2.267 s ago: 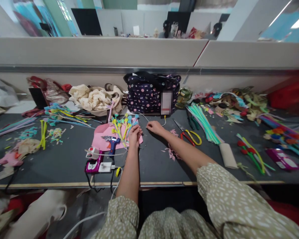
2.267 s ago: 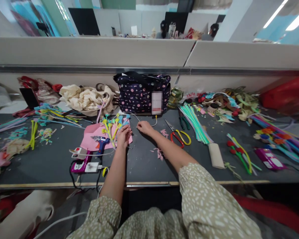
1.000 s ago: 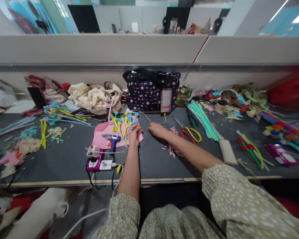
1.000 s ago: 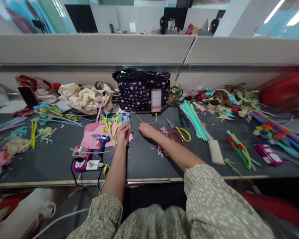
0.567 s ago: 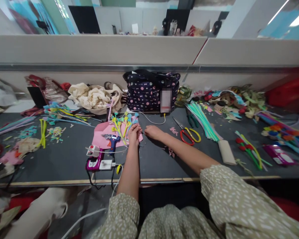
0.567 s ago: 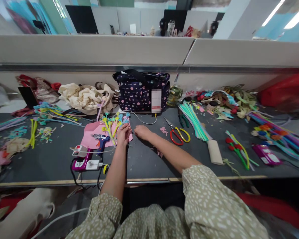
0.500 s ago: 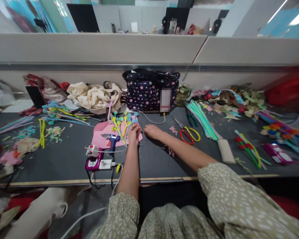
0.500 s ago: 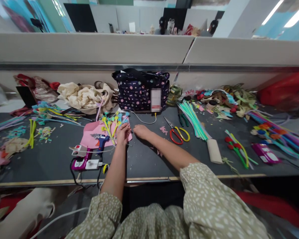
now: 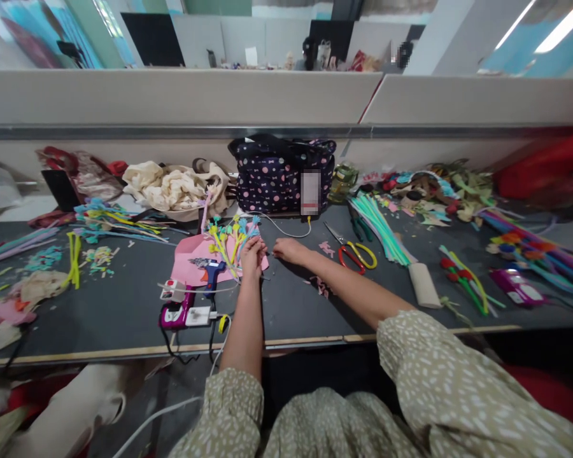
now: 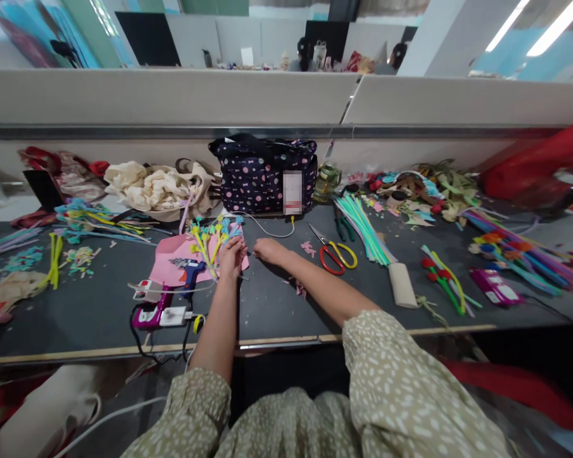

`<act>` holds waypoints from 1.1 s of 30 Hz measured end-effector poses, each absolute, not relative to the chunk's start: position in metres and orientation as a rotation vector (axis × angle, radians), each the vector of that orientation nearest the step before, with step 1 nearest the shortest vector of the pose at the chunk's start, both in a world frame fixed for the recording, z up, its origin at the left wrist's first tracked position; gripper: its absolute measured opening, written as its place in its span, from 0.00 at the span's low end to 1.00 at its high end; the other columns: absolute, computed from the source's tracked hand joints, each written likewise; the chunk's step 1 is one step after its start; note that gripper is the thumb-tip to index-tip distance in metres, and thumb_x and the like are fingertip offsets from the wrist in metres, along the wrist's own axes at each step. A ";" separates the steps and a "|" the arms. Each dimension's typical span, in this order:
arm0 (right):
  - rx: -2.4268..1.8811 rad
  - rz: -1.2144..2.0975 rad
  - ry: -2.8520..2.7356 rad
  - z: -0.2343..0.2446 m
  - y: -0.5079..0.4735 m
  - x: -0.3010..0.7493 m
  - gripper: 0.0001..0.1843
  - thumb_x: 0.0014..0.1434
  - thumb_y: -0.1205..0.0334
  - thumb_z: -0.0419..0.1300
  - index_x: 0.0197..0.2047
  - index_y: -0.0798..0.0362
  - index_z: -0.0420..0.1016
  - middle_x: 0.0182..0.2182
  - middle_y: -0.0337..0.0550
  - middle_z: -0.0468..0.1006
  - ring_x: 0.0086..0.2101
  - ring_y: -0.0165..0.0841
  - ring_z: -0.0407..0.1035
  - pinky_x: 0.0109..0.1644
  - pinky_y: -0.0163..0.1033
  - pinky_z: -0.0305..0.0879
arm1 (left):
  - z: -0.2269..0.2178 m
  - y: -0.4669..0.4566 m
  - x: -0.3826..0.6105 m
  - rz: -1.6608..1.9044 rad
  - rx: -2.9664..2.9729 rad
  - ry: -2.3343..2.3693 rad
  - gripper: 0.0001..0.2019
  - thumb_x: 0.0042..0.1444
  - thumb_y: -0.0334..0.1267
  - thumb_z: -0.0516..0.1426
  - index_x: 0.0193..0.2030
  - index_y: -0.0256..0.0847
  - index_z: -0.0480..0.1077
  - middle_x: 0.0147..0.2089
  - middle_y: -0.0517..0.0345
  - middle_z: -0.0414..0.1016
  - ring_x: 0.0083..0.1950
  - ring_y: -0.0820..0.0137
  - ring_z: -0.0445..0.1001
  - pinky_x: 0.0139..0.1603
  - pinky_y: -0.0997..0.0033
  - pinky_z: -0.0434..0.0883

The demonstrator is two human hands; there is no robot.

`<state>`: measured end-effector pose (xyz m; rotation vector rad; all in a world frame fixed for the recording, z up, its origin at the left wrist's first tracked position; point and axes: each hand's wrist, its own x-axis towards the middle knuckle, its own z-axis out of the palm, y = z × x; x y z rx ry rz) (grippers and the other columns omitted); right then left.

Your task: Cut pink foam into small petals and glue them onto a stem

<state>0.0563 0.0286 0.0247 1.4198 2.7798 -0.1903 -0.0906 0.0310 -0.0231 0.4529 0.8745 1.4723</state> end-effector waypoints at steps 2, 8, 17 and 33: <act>1.424 -0.173 2.780 0.022 0.024 0.050 0.12 0.63 0.66 0.53 0.40 0.59 0.77 0.39 0.52 0.76 0.40 0.34 0.69 0.43 0.34 0.58 | -0.022 0.030 -0.090 1.477 0.447 0.877 0.13 0.37 0.28 0.65 0.34 0.36 0.73 0.32 0.56 0.76 0.27 0.78 0.72 0.32 0.76 0.70; 1.507 -0.140 2.772 0.016 0.024 0.041 0.14 0.63 0.69 0.49 0.47 0.62 0.74 0.43 0.56 0.75 0.44 0.36 0.68 0.45 0.36 0.60 | -0.021 0.028 -0.088 1.482 0.456 0.886 0.13 0.38 0.27 0.64 0.34 0.36 0.73 0.31 0.56 0.76 0.27 0.78 0.72 0.31 0.77 0.70; 1.537 -0.240 2.775 0.015 0.028 0.045 0.13 0.62 0.70 0.51 0.42 0.60 0.76 0.41 0.54 0.77 0.42 0.36 0.70 0.44 0.35 0.61 | -0.021 0.030 -0.085 1.501 0.464 0.865 0.13 0.36 0.27 0.64 0.33 0.35 0.74 0.30 0.57 0.75 0.26 0.78 0.71 0.30 0.78 0.69; 2.431 -1.055 2.706 0.033 0.038 0.122 0.12 0.56 0.60 0.53 0.33 0.58 0.74 0.24 0.40 0.75 0.24 0.27 0.66 0.29 0.31 0.61 | -0.019 0.027 -0.084 1.487 0.581 0.900 0.15 0.37 0.29 0.65 0.35 0.36 0.72 0.31 0.58 0.74 0.27 0.79 0.71 0.31 0.77 0.69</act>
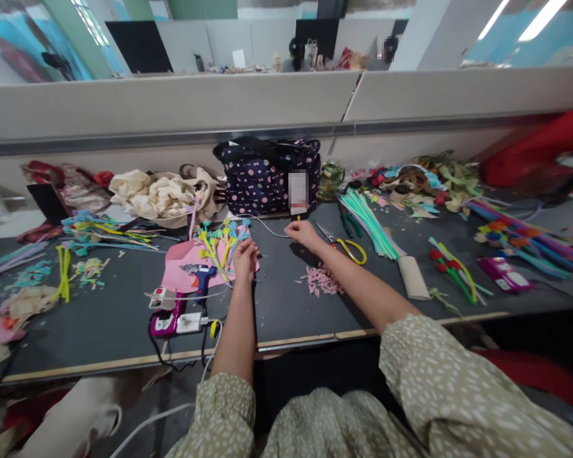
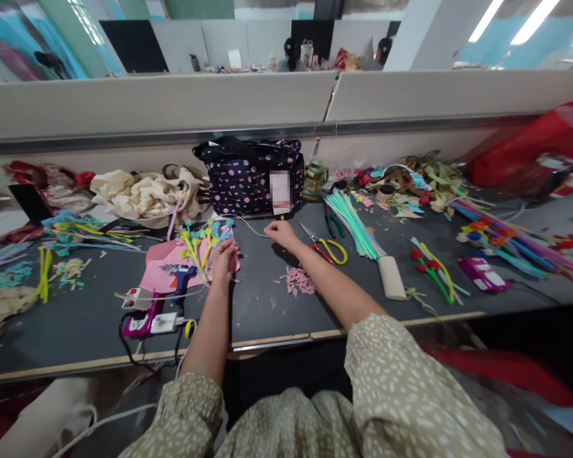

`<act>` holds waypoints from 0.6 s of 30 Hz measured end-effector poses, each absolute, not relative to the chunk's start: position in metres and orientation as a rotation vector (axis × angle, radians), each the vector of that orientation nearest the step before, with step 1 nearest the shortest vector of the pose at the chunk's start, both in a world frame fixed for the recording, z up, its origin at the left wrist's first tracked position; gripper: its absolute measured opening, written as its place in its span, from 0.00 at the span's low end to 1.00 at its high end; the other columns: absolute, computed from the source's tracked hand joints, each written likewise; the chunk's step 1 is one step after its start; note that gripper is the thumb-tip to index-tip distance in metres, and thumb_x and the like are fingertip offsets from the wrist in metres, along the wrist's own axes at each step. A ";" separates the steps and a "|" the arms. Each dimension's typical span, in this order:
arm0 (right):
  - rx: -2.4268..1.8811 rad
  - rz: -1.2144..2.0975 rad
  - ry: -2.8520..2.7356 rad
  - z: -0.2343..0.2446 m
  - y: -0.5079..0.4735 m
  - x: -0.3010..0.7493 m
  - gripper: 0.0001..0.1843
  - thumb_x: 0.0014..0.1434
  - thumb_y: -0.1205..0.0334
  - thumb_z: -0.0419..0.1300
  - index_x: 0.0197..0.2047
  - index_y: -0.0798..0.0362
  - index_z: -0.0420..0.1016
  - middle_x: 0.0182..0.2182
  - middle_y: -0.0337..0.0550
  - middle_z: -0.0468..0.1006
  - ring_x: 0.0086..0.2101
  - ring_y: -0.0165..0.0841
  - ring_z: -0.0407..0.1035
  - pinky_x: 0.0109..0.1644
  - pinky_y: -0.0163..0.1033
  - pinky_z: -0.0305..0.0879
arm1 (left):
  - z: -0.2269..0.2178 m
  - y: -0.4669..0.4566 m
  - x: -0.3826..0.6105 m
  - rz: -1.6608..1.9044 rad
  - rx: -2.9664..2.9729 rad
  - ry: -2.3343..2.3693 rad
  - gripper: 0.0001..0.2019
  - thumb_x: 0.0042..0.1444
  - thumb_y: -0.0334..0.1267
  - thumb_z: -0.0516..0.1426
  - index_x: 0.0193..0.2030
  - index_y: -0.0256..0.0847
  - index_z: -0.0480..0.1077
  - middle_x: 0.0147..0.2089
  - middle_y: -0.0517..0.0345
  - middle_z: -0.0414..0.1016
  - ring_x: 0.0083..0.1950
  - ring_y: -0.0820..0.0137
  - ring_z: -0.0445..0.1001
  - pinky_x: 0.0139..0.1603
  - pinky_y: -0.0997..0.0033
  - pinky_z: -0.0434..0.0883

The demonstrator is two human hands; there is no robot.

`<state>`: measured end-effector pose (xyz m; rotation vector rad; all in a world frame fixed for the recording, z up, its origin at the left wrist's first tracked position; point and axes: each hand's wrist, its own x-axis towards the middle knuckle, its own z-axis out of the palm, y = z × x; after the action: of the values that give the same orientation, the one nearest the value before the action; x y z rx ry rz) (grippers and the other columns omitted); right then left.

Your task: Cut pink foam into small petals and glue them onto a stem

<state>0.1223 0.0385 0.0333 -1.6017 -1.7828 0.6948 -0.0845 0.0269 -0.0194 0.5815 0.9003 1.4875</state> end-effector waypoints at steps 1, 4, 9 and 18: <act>-1.587 0.725 -1.706 0.038 0.038 0.138 0.13 0.57 0.57 0.52 0.33 0.57 0.73 0.22 0.38 0.73 0.22 0.26 0.64 0.27 0.31 0.60 | -0.019 0.027 -0.084 1.487 0.606 0.912 0.15 0.37 0.30 0.65 0.35 0.36 0.72 0.32 0.58 0.74 0.27 0.79 0.71 0.31 0.77 0.69; -1.543 0.799 -1.507 0.049 0.029 0.186 0.13 0.54 0.54 0.54 0.30 0.56 0.72 0.21 0.36 0.71 0.19 0.24 0.61 0.24 0.30 0.59 | -0.017 0.024 -0.080 1.526 0.721 0.958 0.14 0.39 0.32 0.65 0.36 0.37 0.72 0.33 0.59 0.74 0.28 0.79 0.71 0.31 0.78 0.70; -1.528 0.820 -1.230 0.049 0.013 0.267 0.13 0.47 0.52 0.61 0.27 0.55 0.71 0.21 0.40 0.72 0.19 0.25 0.62 0.22 0.32 0.61 | -0.014 0.020 -0.077 1.514 0.970 1.001 0.14 0.44 0.37 0.64 0.40 0.39 0.73 0.37 0.57 0.74 0.31 0.77 0.72 0.34 0.76 0.71; -1.550 0.591 -0.976 0.059 0.044 0.387 0.09 0.50 0.53 0.60 0.33 0.48 0.70 0.26 0.46 0.74 0.30 0.37 0.71 0.37 0.50 0.72 | -0.027 0.027 -0.080 1.480 1.073 1.100 0.16 0.45 0.40 0.64 0.43 0.39 0.74 0.39 0.55 0.75 0.32 0.75 0.73 0.36 0.73 0.72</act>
<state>0.3865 0.0439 0.0586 -1.5499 -0.9756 0.5912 -0.0801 0.0271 -0.0267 1.0733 1.1003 1.4797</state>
